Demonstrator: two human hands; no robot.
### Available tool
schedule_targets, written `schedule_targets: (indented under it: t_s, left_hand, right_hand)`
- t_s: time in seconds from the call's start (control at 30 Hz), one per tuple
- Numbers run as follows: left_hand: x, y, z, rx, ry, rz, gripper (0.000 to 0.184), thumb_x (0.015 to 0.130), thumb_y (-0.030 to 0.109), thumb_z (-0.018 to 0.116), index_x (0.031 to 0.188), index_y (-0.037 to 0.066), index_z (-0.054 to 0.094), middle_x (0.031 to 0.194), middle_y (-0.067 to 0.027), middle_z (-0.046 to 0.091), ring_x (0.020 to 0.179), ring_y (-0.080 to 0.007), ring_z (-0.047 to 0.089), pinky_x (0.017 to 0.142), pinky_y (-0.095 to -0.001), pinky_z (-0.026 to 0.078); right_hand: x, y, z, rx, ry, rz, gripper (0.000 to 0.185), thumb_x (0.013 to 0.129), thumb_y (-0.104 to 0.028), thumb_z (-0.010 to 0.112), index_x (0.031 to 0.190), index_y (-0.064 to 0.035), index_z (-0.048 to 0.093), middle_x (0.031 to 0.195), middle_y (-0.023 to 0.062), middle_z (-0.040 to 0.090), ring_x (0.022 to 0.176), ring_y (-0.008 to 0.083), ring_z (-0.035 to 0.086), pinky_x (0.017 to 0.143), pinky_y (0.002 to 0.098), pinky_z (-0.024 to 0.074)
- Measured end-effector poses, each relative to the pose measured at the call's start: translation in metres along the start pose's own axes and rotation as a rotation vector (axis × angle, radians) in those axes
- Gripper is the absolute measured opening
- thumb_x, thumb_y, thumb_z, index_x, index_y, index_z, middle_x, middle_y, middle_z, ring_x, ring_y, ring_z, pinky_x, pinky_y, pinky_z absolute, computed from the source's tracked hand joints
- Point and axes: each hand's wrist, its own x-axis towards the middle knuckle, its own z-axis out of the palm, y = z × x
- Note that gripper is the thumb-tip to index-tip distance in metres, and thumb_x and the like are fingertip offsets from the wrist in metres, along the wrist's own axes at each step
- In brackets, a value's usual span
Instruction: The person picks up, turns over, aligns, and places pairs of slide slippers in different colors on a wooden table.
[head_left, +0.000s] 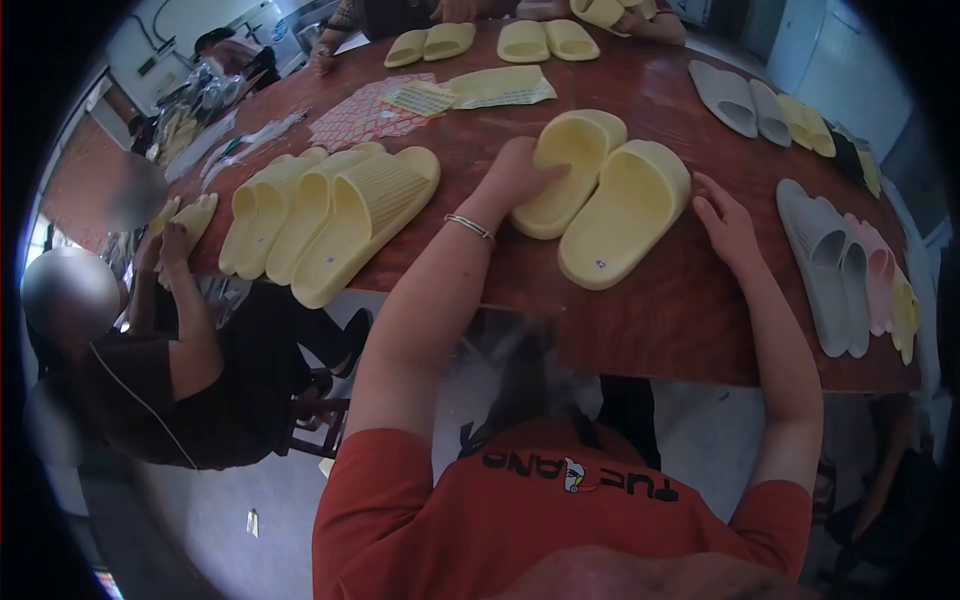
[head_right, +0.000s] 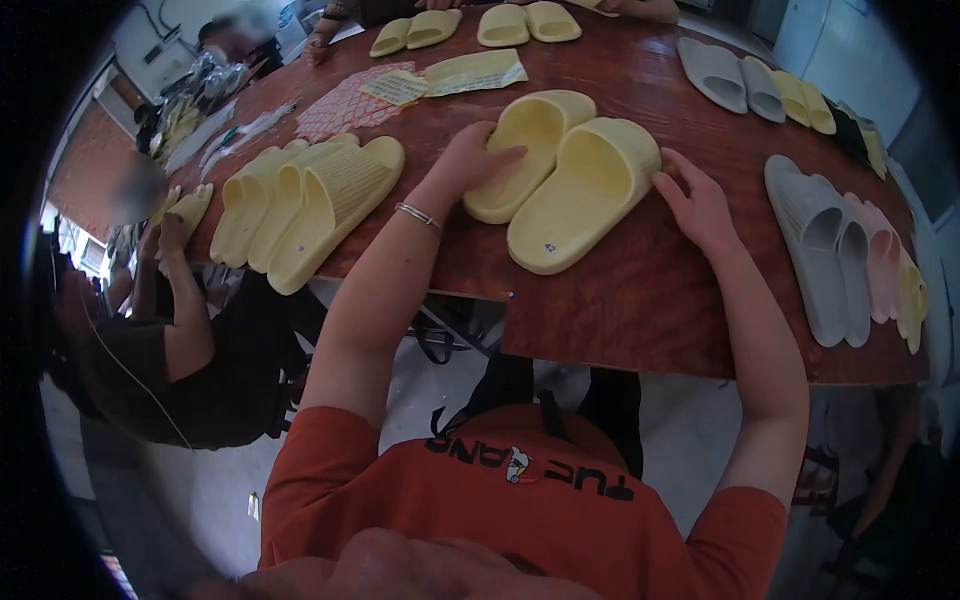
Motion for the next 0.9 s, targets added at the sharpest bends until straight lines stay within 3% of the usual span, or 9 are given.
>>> schedule_targets:
  t_s: [0.07, 0.13, 0.2, 0.3, 0.53, 0.6, 0.7, 0.9]
  left_hand:
    - [-0.002, 0.011, -0.003, -0.137, -0.079, -0.068, 0.045, 0.065, 0.023, 0.068, 0.098, -0.004, 0.053, 0.095, -0.0168, 0.057, 0.087, -0.0248, 0.056, 0.073, -0.03, 0.046]
    - [0.005, -0.001, 0.005, -0.695, -0.045, -0.168, 0.046, 0.07, 0.014, 0.064, 0.107, -0.005, 0.046, 0.096, -0.0154, 0.056, 0.084, -0.0199, 0.057, 0.068, -0.0276, 0.047]
    - [0.006, -0.004, 0.011, -0.699, -0.048, -0.162, 0.048, 0.072, 0.012, 0.063, 0.111, -0.006, 0.042, 0.098, -0.0155, 0.055, 0.085, -0.0199, 0.056, 0.069, -0.0281, 0.047]
    - [0.009, -0.011, 0.015, -0.74, -0.089, -0.128, 0.05, 0.073, 0.006, 0.059, 0.115, -0.007, 0.036, 0.103, -0.0162, 0.052, 0.089, -0.0205, 0.054, 0.072, -0.0284, 0.046]
    - [0.008, -0.011, 0.017, -0.85, -0.115, -0.14, 0.05, 0.069, -0.006, 0.05, 0.117, -0.008, 0.035, 0.106, -0.0164, 0.05, 0.093, -0.0224, 0.053, 0.077, -0.0295, 0.045]
    - [0.007, -0.011, 0.014, -0.858, -0.115, -0.144, 0.049, 0.069, -0.006, 0.049, 0.116, -0.008, 0.035, 0.106, -0.0162, 0.05, 0.092, -0.0228, 0.054, 0.077, -0.0297, 0.045]
    - [0.01, -0.014, 0.011, -0.907, -0.107, -0.155, 0.047, 0.07, -0.006, 0.048, 0.116, -0.008, 0.036, 0.105, -0.0159, 0.051, 0.091, -0.0233, 0.054, 0.077, -0.0304, 0.046]
    - [0.012, -0.018, 0.006, -1.054, -0.038, -0.193, 0.042, 0.072, -0.007, 0.045, 0.113, -0.007, 0.04, 0.104, -0.0161, 0.051, 0.09, -0.0247, 0.055, 0.078, -0.0323, 0.047]
  right_hand:
    - [-0.001, -0.003, -0.001, 0.028, -0.01, -0.04, 0.044, 0.081, -0.028, 0.052, 0.117, -0.0032, 0.044, 0.102, 0.0135, 0.055, 0.097, 0.0225, 0.052, 0.083, 0.0301, 0.039]
    - [-0.001, -0.008, 0.003, 0.069, -0.028, -0.092, 0.05, 0.08, -0.029, 0.054, 0.12, -0.0025, 0.04, 0.109, 0.0154, 0.052, 0.104, 0.0248, 0.049, 0.087, 0.0315, 0.0371]
    - [-0.003, -0.013, 0.009, -0.07, -0.033, -0.138, 0.058, 0.078, -0.031, 0.055, 0.122, 0.0003, 0.035, 0.119, 0.0183, 0.044, 0.112, 0.0265, 0.042, 0.092, 0.0326, 0.0336]
    - [0.001, -0.007, 0.015, -0.037, -0.008, -0.11, 0.06, 0.077, -0.031, 0.056, 0.121, 0.003, 0.035, 0.121, 0.02, 0.04, 0.113, 0.0292, 0.04, 0.093, 0.0343, 0.0332]
    - [0.006, 0.004, 0.013, -0.309, 0.114, 0.011, 0.055, 0.076, -0.033, 0.054, 0.116, 0.0025, 0.04, 0.105, 0.0214, 0.051, 0.099, 0.0334, 0.049, 0.084, 0.0374, 0.0398]
    - [0.004, -0.001, 0.007, -0.283, 0.092, 0.165, 0.05, 0.075, -0.03, 0.052, 0.113, 0.0015, 0.042, 0.095, 0.0208, 0.056, 0.089, 0.0328, 0.054, 0.077, 0.0379, 0.043]
    - [0.005, 0.012, 0.003, -0.234, 0.202, 0.134, 0.045, 0.075, -0.026, 0.05, 0.111, 0.0006, 0.045, 0.092, 0.0201, 0.057, 0.084, 0.0321, 0.056, 0.074, 0.0375, 0.0443]
    - [0.011, 0.022, -0.004, -0.021, 0.371, 0.21, 0.045, 0.076, -0.025, 0.05, 0.112, 0.0009, 0.045, 0.092, 0.0189, 0.058, 0.085, 0.0293, 0.056, 0.075, 0.0362, 0.0438]
